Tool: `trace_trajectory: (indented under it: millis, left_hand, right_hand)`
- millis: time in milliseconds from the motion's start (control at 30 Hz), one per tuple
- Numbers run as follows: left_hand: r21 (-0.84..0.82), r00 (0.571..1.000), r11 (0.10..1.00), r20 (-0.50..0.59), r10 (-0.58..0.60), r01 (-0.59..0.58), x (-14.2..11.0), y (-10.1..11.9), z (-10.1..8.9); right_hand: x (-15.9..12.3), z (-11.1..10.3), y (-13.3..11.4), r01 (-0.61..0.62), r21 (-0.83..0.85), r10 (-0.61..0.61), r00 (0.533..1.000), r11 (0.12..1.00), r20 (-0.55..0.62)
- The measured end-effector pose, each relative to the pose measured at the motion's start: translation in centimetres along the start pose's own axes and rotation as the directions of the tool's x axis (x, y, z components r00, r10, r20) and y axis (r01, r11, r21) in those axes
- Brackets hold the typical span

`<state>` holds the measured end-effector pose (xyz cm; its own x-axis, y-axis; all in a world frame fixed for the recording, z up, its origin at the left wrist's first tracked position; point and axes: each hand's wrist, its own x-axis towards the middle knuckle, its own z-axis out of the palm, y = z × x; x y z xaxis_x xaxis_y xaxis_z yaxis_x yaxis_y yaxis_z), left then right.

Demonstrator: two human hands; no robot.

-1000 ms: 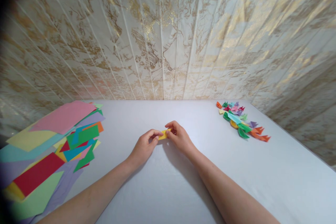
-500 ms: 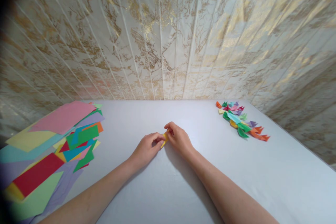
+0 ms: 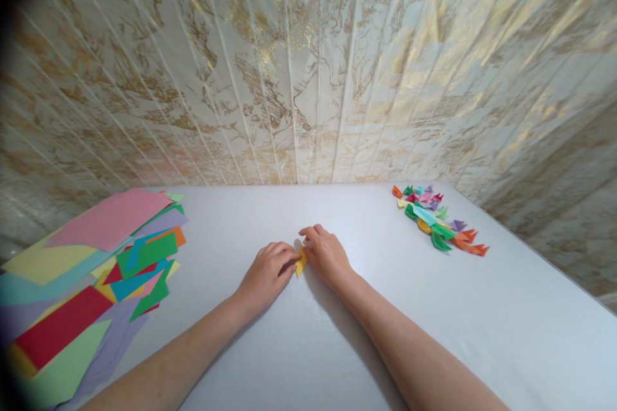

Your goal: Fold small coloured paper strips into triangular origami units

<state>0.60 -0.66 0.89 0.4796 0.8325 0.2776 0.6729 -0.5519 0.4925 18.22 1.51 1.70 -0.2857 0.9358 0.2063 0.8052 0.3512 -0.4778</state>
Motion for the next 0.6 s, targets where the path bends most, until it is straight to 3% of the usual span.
trace_trajectory:
  millis: [167,300,600]
  left_hand:
    - [0.057,1.0,0.998,0.018,-0.026,0.025,-0.2,0.4,-0.1]
    - [0.057,0.998,0.997,0.021,-0.058,0.057,-0.2,0.4,0.1]
    - [0.053,0.996,0.994,0.007,-0.093,0.092,-0.3,0.4,0.1]
  right_hand:
    - [-0.4,-1.0,-0.1,-0.043,0.093,0.036,0.997,0.995,0.074]
    - [-0.7,-1.3,-0.5,-0.065,0.094,0.048,0.984,0.993,0.169]
    - [-0.6,-2.1,-0.9,-0.083,0.093,0.057,0.966,0.992,0.252]
